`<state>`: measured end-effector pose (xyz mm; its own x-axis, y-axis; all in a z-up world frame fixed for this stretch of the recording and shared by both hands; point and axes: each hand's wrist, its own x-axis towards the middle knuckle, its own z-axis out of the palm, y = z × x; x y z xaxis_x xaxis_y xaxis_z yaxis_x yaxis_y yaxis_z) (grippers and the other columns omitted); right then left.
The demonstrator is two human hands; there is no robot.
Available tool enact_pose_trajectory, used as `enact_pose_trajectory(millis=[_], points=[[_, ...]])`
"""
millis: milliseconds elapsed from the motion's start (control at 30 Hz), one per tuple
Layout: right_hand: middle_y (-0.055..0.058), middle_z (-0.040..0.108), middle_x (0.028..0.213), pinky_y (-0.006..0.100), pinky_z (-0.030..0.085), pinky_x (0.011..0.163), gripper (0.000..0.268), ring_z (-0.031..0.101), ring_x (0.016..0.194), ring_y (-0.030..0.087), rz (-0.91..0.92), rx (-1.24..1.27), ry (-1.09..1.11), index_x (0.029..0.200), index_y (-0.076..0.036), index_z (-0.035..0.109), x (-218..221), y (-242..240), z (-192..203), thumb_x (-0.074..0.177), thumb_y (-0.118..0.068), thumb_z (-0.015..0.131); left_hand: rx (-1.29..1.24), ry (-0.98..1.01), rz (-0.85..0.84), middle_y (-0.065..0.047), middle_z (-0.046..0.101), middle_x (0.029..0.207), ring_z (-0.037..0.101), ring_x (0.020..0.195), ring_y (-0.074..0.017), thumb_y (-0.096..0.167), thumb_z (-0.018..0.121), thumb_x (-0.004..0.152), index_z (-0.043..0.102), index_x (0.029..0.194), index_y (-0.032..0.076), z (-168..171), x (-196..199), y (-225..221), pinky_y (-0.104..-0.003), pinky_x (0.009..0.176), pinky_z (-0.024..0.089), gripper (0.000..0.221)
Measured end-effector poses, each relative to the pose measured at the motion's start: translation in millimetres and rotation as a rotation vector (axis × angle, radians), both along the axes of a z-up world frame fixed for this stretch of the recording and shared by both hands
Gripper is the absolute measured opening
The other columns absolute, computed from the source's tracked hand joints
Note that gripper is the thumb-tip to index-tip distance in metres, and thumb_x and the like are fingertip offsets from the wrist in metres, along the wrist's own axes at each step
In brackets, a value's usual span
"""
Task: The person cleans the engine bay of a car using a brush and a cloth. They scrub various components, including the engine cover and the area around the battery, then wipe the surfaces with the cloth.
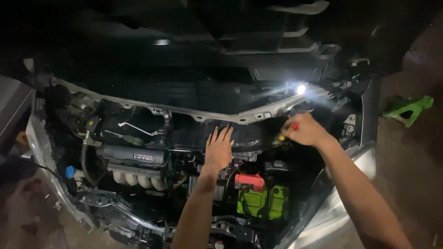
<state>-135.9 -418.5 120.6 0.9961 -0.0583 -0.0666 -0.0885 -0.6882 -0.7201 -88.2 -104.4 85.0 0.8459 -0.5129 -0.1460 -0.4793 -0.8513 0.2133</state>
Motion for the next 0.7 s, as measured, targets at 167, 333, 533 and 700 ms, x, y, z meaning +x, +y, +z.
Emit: enact_pose_trajectory(millis=[167, 333, 533, 700], points=[[0.021, 0.076, 0.078, 0.045, 0.059, 0.079, 0.033, 0.075, 0.083, 0.040, -0.199, -0.407, 0.170, 0.074, -0.004, 0.077, 20, -13, 1, 0.081, -0.035, 0.069, 0.006, -0.036, 0.004, -0.010, 0.029, 0.167, 0.025, 0.154, -0.0389, 0.019, 0.048, 0.107, 0.029, 0.163, 0.017, 2, -5, 0, -0.057, 0.124, 0.025, 0.059], [0.027, 0.075, 0.094, 0.047, 0.060, 0.082, 0.031, 0.074, 0.094, 0.044, -0.270, -0.373, 0.276, 0.084, 0.000, 0.078, 14, -26, -11, 0.076, -0.030, 0.074, 0.022, 0.002, 0.007, -0.008, 0.026, 0.168, 0.022, 0.156, -0.0375, 0.019, 0.046, 0.108, 0.027, 0.164, 0.019, -7, 1, 2, -0.055, 0.125, 0.022, 0.059], [0.023, 0.077, 0.086, 0.048, 0.060, 0.081, 0.025, 0.074, 0.092, 0.043, -0.283, -0.329, 0.194, 0.086, -0.004, 0.081, 13, -41, -30, 0.081, -0.028, 0.076, 0.025, 0.027, 0.031, -0.006, 0.024, 0.169, 0.019, 0.157, -0.0356, 0.025, 0.037, 0.111, 0.026, 0.164, 0.020, -3, 1, -2, -0.055, 0.126, 0.020, 0.054], [0.032, 0.076, 0.092, 0.054, 0.059, 0.086, 0.035, 0.071, 0.097, 0.051, -0.263, -0.376, 0.211, 0.086, -0.001, 0.081, 9, -33, -11, 0.088, -0.035, 0.071, 0.040, 0.029, 0.022, -0.007, 0.025, 0.169, 0.019, 0.157, -0.0362, 0.022, 0.039, 0.111, 0.027, 0.164, 0.018, 2, -3, -1, -0.054, 0.127, 0.021, 0.054]])
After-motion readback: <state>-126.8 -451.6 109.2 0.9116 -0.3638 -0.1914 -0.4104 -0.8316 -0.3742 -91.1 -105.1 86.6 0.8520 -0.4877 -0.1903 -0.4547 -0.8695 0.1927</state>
